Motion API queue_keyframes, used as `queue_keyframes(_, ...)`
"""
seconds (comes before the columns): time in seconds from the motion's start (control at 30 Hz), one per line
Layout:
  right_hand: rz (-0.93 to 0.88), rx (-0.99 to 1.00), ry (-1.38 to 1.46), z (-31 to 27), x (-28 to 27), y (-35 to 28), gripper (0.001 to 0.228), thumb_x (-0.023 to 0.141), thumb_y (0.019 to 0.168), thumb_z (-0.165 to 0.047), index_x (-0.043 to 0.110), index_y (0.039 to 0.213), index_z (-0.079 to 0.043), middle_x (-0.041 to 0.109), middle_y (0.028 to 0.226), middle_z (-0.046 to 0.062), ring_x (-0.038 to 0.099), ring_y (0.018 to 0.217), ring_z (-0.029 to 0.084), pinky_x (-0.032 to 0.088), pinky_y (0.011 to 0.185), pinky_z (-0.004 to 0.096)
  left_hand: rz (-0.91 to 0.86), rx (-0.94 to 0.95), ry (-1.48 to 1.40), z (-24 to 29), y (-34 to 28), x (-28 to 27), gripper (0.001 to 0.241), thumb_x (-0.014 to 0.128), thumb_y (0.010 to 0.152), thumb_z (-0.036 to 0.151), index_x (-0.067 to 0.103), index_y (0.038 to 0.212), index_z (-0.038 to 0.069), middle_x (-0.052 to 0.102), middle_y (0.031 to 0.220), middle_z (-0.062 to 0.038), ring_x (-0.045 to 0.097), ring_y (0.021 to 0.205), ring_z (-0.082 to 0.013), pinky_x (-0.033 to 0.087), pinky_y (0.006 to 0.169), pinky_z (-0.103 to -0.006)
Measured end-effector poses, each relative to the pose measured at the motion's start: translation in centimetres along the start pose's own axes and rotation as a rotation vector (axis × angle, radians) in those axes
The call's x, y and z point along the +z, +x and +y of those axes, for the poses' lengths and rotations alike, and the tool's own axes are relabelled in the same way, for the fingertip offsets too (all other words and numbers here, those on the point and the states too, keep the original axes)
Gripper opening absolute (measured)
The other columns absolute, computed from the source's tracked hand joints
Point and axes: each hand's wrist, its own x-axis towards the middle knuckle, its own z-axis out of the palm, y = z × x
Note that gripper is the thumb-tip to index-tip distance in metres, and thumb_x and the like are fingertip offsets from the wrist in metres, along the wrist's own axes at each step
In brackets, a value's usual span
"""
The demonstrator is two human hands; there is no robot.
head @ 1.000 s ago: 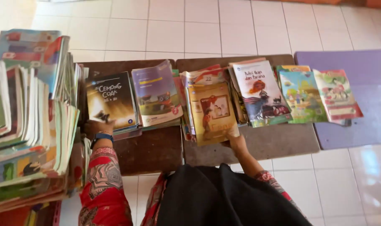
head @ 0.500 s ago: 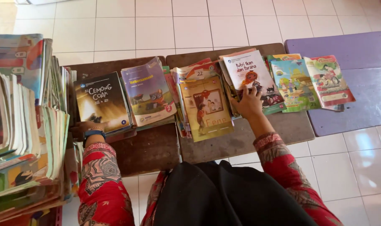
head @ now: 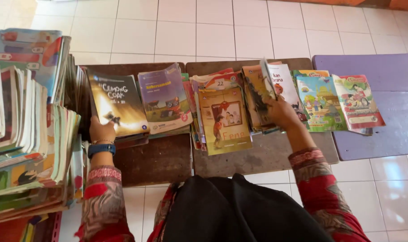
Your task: The person sorts a large stack of books into smaller categorized piles on a table by hand, picking up books one by one and placing them onto different stacks, occasionally wiping a book or repositioning books within a stack.
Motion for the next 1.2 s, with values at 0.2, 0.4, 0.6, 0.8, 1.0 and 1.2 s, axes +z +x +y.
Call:
queue_keyframes(0.2,0.379,-0.204,-0.478,5.4,13.2,8.5,0.063,0.058,0.094,-0.031,0.050,0.153,-0.010,0.039,0.145,0.034,0.061,0.088,0.068,0.059,0.058,0.066,0.046,0.264,-0.489,11.5,-13.8,-10.4,0.041,0.076,0.089,0.020,0.061,0.125,0.010,0.064,0.118,-0.022,0.060,0.116,-0.0433,0.047,0.098,-0.0506)
queue_keyframes(0.4,0.332,-0.185,-0.550,5.3,11.2,7.4,0.066,0.057,0.093,-0.029,0.047,0.154,-0.007,0.044,0.140,0.032,0.065,0.088,0.065,0.059,0.068,0.066,-0.166,0.234,-0.867,19.5,-20.9,-8.2,0.045,0.078,0.082,0.029,0.065,0.120,0.010,0.065,0.109,-0.015,0.063,0.102,-0.0311,0.049,0.093,-0.0471)
queue_keyframes(0.6,0.163,-0.215,-0.059,8.0,-1.1,2.6,0.089,0.066,0.072,-0.026,0.046,0.159,-0.020,0.058,0.136,0.025,0.065,0.106,0.058,0.054,0.088,0.067,-0.536,0.026,-1.039,27.1,-30.1,-2.2,0.050,0.083,0.072,0.022,0.062,0.116,0.009,0.064,0.107,-0.017,0.067,0.100,-0.0323,0.057,0.085,-0.0428)
queue_keyframes(0.8,0.352,-0.161,0.442,8.4,-6.7,-2.9,0.076,0.060,0.078,-0.006,0.056,0.155,-0.009,0.062,0.135,0.028,0.063,0.104,0.037,0.050,0.085,0.048,-0.529,0.245,-0.786,38.0,-37.2,8.4,0.051,0.070,0.078,0.046,0.056,0.114,0.013,0.066,0.116,-0.022,0.064,0.114,-0.0468,0.049,0.094,-0.0562)
queue_keyframes(1.0,0.305,-0.428,0.541,11.0,-6.7,-1.9,0.072,0.053,0.080,0.008,0.044,0.151,0.012,0.053,0.148,0.024,0.051,0.133,0.031,0.039,0.107,0.034,-0.574,0.067,-0.739,40.7,-39.2,8.4,0.045,0.033,0.105,0.028,0.041,0.146,0.010,0.054,0.126,-0.024,0.061,0.090,-0.0413,0.050,0.080,-0.0507)
queue_keyframes(1.2,0.213,-0.267,0.908,14.8,-8.6,-2.7,0.080,0.045,0.083,0.005,0.036,0.162,0.001,0.054,0.143,0.023,0.041,0.064,0.008,0.031,0.046,0.019,-0.249,0.414,-0.404,38.6,-36.5,14.5,0.024,0.057,0.088,0.009,0.048,0.107,-0.002,0.055,0.096,-0.021,0.057,0.064,-0.0386,0.045,0.052,-0.0505)
